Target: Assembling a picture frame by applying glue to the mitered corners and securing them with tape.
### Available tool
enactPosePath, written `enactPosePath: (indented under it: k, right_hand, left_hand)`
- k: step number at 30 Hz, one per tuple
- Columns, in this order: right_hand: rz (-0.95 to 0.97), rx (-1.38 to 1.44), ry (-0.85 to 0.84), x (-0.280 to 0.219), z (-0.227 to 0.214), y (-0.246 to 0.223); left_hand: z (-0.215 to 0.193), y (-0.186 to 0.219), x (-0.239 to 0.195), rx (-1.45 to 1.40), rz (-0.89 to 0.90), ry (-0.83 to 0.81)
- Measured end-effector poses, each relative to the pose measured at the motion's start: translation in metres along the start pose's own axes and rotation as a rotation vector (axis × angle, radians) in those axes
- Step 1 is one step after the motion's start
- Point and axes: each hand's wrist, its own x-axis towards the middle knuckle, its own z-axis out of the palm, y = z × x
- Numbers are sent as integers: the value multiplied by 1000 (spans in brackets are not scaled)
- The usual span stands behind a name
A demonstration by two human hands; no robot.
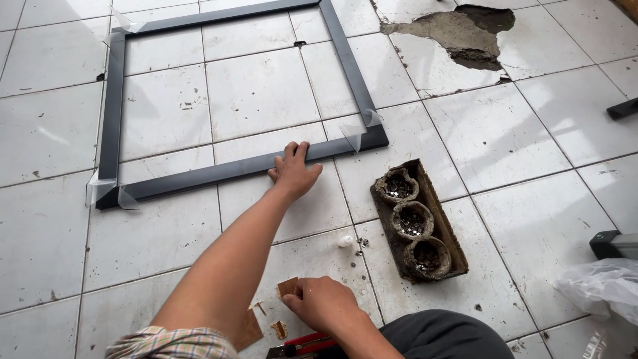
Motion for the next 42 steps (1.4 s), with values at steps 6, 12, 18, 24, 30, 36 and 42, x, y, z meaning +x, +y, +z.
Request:
enactPosePath:
  k: [6, 12, 18, 24, 30, 36, 42]
  right_hand:
    - [-16, -5, 11, 5, 5, 0]
    - [-2, -8, -11, 4, 5, 1]
    - [-30, -13, -49, 8, 4, -1]
    - [-29, -5, -62, 8, 3, -3]
    - [-27, -2, -68, 7, 2, -2]
    - [-42, -14, -46, 3, 4, -2]
    - [-55, -42, 20, 2, 9, -3]
  left_hand:
    - [-25, -31, -28, -86, 7, 87]
    - [-52, -79, -8, -82, -160, 183]
    - [-85, -135, 1, 205, -458, 383]
    - [-67, -55, 11, 124, 28, -44]
    - [-12, -4, 5, 171, 250, 60]
    - [-30, -8, -8, 331, 284, -50]
    - [-77, -45, -53, 448, 214, -153]
